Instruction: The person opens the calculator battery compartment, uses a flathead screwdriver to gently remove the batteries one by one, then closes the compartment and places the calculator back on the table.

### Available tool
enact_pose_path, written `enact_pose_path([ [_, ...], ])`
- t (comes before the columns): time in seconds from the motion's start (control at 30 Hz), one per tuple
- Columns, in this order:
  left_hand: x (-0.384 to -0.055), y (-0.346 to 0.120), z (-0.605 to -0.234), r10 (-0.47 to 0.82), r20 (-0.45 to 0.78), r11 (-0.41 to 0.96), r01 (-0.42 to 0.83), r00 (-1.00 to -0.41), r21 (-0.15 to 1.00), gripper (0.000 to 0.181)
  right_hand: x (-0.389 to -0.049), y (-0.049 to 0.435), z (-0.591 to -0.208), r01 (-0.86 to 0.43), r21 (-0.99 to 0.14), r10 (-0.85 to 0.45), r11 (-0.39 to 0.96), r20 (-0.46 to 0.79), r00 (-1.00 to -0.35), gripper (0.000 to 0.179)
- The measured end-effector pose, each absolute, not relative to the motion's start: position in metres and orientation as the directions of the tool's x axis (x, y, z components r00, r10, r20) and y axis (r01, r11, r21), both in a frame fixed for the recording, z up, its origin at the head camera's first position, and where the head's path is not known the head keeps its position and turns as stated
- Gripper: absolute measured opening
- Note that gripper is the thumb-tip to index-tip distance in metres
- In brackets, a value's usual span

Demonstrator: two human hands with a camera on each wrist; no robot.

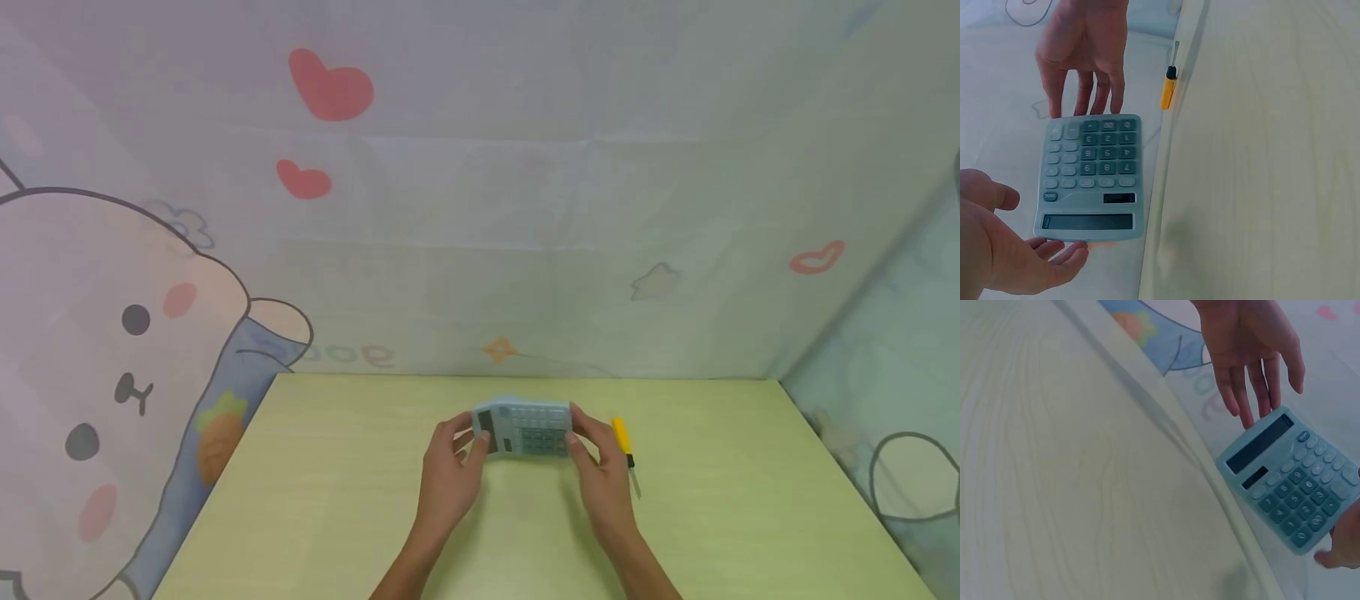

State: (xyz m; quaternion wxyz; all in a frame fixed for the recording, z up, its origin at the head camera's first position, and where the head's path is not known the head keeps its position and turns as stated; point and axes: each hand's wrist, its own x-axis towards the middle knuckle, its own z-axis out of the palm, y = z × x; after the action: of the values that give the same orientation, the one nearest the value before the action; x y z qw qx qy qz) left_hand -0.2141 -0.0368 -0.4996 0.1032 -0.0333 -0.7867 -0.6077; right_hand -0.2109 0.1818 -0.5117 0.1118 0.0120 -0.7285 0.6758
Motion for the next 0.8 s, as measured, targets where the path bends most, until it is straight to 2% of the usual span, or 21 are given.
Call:
enact_pose_path([
  [0.17, -0.2134, -0.0337, -0.5015, -0.104, 0.152, 0.206, 0.128, -0.983, 0.970, 0.054, -0.2117, 0.1796, -0.5139, -0.179, -0.981, 0.094, 0.073, 0.186, -0.978, 0.047],
  [0.37, -0.2150, -0.0312, -0.5035, -0.093, 0.104, 0.186, 0.085, -0.990, 0.979, 0.055, -0.2114, 0.1798, -0.5128, -0.248, -0.968, 0.104, 0.045, 0.252, -0.962, 0.041],
  [0.47, -0.2151, -0.0315, -0.5053, -0.086, 0.103, 0.201, 0.084, -0.991, 0.976, 0.052, -0.2106, 0.1787, -0.5106, -0.276, -0.961, 0.092, 0.020, 0.277, -0.957, 0.041],
  [0.6, -0.2141, -0.0331, -0.5050, -0.103, 0.122, 0.203, 0.099, -0.987, 0.974, 0.045, -0.2095, 0.1773, -0.5093, -0.251, -0.968, 0.087, 0.030, 0.253, -0.964, 0.041],
  [0.8, -0.2149, -0.0366, -0.5024, -0.114, 0.140, 0.185, 0.118, -0.984, 0.976, 0.048, -0.2095, 0.1762, -0.5140, -0.234, -0.971, 0.139, 0.055, 0.240, -0.961, 0.038],
])
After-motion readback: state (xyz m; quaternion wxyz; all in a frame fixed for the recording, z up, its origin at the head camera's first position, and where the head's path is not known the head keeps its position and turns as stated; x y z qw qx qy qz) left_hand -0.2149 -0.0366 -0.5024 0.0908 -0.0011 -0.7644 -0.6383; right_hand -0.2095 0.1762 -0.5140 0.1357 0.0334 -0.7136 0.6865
